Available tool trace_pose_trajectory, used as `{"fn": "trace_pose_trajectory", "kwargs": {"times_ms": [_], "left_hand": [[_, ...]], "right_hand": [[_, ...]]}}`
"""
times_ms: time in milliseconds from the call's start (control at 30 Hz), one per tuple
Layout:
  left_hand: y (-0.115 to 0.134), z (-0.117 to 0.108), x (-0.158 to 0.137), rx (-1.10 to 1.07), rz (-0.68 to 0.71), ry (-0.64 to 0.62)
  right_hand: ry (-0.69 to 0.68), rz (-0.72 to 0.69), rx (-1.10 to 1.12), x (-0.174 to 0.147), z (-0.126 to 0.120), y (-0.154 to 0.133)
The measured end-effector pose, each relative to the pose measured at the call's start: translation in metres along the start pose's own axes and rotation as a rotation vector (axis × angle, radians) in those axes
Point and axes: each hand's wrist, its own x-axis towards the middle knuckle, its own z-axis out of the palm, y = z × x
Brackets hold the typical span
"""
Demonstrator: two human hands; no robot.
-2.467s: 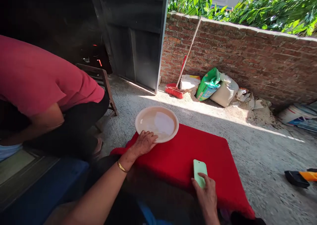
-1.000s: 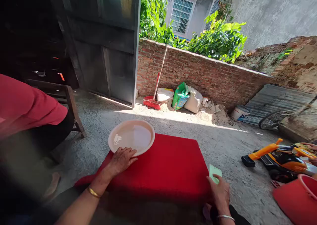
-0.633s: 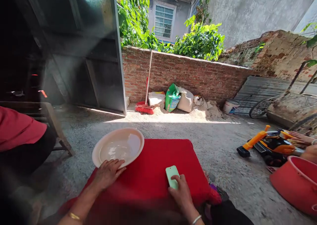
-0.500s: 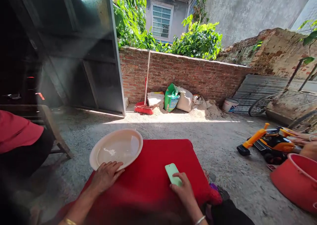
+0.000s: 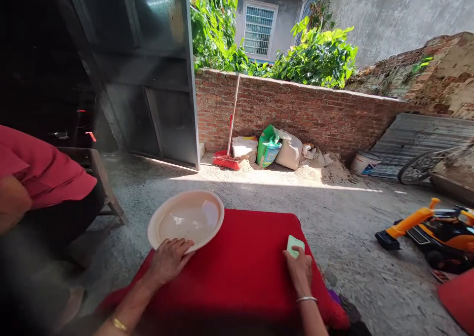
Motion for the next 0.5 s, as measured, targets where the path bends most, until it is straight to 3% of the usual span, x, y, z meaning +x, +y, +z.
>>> {"fn": "trace_pose_trajectory", "kwargs": {"times_ms": [67,133,200,267,300,367,433,500], "left_hand": [[0.001,-0.001,0.000,0.002,-0.006,-0.006],[0.001,-0.002,0.000,0.005,-0.009,-0.012],[0.001,-0.002,-0.001,0.002,-0.013,-0.011],[0.002,-0.002,-0.001,-0.007,-0.022,-0.011],[0.003,-0.002,-0.001,-0.014,-0.025,-0.016],[0.004,-0.004,-0.001,-0.030,-0.023,-0.035],[0.005,-0.005,-0.001,-0.048,-0.021,-0.056],[0.005,-0.006,0.000,-0.059,-0.025,-0.070]], "right_hand": [[-0.115,-0.132,-0.027,-0.042,0.037,-0.026],[-0.354,-0.348,-0.014,-0.087,0.067,-0.052],[-0.641,-0.510,0.037,-0.118,0.084,-0.071],[-0.792,-0.562,0.106,-0.120,0.085,-0.079],[-0.768,-0.551,0.134,-0.109,0.081,-0.078],[-0.559,-0.451,0.137,-0.068,0.067,-0.070],[-0.298,-0.251,0.037,-0.019,0.052,-0.058],[-0.140,-0.026,-0.120,0.016,0.044,-0.048]]}}
